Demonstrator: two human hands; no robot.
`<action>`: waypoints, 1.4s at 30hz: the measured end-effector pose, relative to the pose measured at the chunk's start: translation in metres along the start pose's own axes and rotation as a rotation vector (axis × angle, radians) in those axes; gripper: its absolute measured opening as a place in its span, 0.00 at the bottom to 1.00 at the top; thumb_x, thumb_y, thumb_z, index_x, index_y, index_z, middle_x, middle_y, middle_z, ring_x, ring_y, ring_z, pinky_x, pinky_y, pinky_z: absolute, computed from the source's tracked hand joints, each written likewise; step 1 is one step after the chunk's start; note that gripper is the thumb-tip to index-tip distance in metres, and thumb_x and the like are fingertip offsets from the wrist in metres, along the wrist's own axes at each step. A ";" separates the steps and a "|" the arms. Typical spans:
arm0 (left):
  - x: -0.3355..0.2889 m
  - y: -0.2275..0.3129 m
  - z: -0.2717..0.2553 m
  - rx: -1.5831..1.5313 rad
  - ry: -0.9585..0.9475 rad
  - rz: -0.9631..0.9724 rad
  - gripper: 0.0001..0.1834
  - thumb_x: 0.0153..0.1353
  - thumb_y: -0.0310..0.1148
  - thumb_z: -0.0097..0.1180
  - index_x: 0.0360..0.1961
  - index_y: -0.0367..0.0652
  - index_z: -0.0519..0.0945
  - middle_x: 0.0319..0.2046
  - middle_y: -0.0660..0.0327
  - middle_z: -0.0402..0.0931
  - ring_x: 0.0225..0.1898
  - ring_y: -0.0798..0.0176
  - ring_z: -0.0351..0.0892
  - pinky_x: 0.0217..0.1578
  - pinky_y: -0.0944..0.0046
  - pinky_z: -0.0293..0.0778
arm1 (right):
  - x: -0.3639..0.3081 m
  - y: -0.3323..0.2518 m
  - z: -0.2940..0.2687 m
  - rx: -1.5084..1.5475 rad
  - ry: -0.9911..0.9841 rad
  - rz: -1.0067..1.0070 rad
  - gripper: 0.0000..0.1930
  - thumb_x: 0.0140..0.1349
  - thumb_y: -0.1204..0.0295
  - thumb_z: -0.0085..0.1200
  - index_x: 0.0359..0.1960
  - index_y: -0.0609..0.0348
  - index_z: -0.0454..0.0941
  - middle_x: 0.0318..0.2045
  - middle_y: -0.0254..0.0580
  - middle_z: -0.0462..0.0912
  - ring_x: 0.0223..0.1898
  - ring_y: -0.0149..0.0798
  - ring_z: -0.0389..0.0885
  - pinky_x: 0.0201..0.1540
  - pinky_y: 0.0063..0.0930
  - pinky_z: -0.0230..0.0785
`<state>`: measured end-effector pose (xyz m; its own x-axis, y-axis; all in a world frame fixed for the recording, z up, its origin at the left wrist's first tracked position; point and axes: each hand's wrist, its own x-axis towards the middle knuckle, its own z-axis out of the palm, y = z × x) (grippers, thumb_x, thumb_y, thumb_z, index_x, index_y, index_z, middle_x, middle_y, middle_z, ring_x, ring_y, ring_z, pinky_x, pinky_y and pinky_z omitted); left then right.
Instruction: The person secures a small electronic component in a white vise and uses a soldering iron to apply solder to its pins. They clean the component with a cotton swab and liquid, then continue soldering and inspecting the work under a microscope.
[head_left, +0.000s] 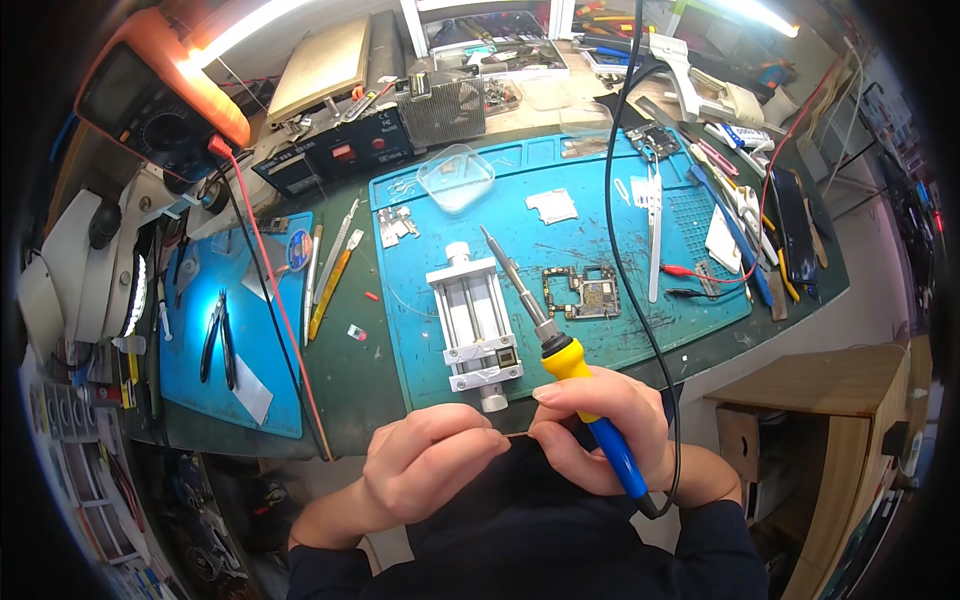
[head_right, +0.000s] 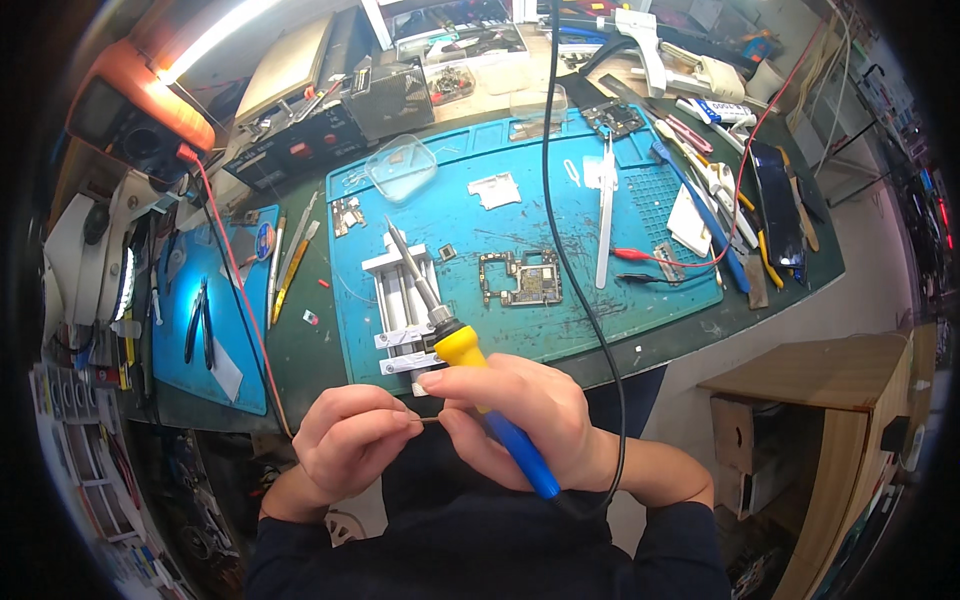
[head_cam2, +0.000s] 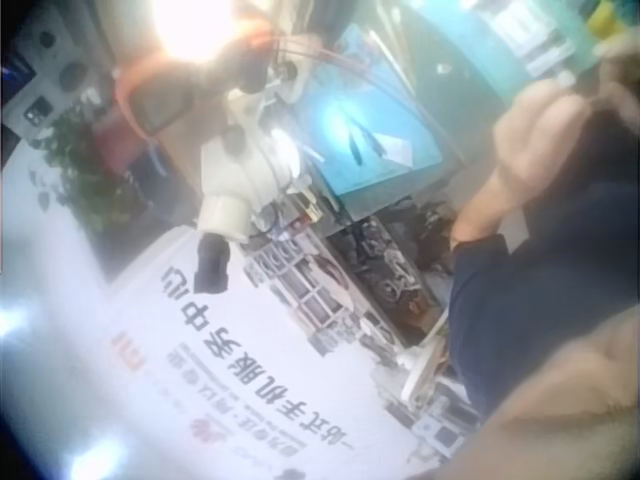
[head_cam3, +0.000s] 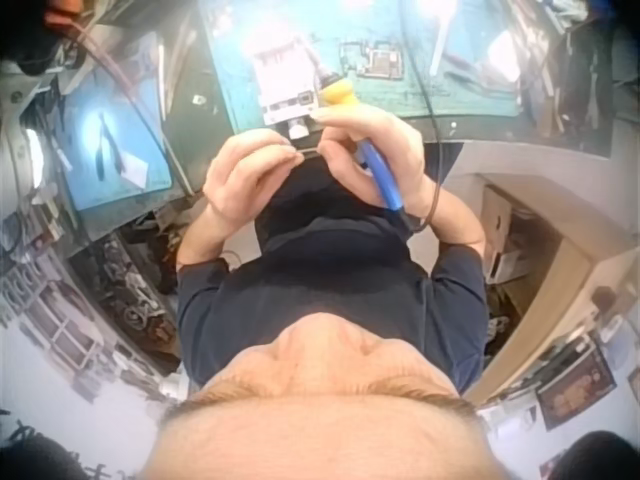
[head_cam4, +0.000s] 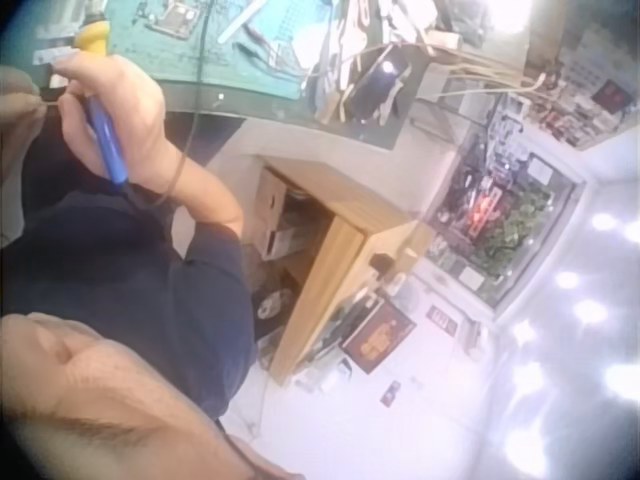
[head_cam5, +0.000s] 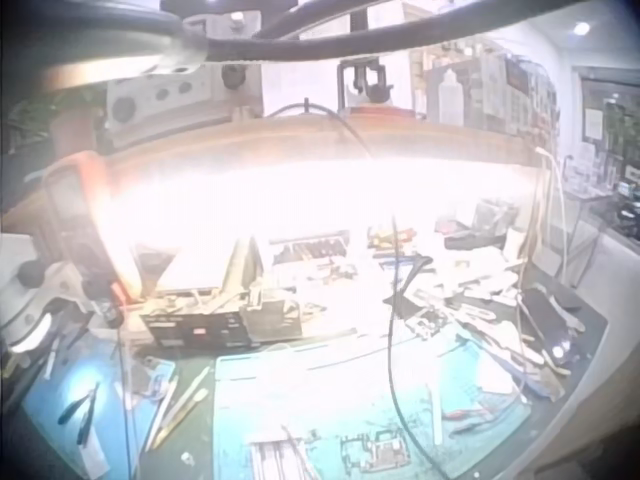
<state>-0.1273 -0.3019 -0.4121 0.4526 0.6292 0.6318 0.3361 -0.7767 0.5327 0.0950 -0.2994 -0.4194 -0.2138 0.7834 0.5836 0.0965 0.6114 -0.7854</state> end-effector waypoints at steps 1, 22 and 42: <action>0.001 0.000 -0.001 0.031 -0.002 0.005 0.19 0.48 0.18 0.73 0.42 0.37 0.84 0.37 0.57 0.82 0.32 0.60 0.85 0.29 0.66 0.82 | 0.000 0.000 0.000 0.001 -0.001 0.003 0.24 0.55 0.84 0.64 0.56 0.60 0.80 0.26 0.39 0.82 0.24 0.40 0.82 0.26 0.30 0.73; 0.010 -0.023 0.003 0.056 0.185 -0.290 0.10 0.56 0.18 0.71 0.38 0.37 0.83 0.38 0.57 0.79 0.32 0.64 0.81 0.27 0.68 0.79 | 0.017 -0.040 -0.089 0.534 0.028 -0.181 0.16 0.63 0.68 0.70 0.46 0.67 0.82 0.29 0.49 0.86 0.25 0.40 0.84 0.26 0.27 0.75; 0.019 -0.024 0.010 0.148 0.136 -0.200 0.14 0.46 0.18 0.73 0.34 0.43 0.85 0.32 0.62 0.80 0.33 0.58 0.76 0.32 0.61 0.70 | -0.023 0.034 -0.063 0.006 0.219 -0.142 0.13 0.67 0.61 0.64 0.38 0.60 0.81 0.22 0.35 0.80 0.21 0.29 0.74 0.24 0.22 0.63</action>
<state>-0.1183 -0.2714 -0.4189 0.2534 0.7607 0.5976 0.5294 -0.6261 0.5725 0.1640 -0.2895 -0.4465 -0.0092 0.6953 0.7187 0.0749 0.7172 -0.6929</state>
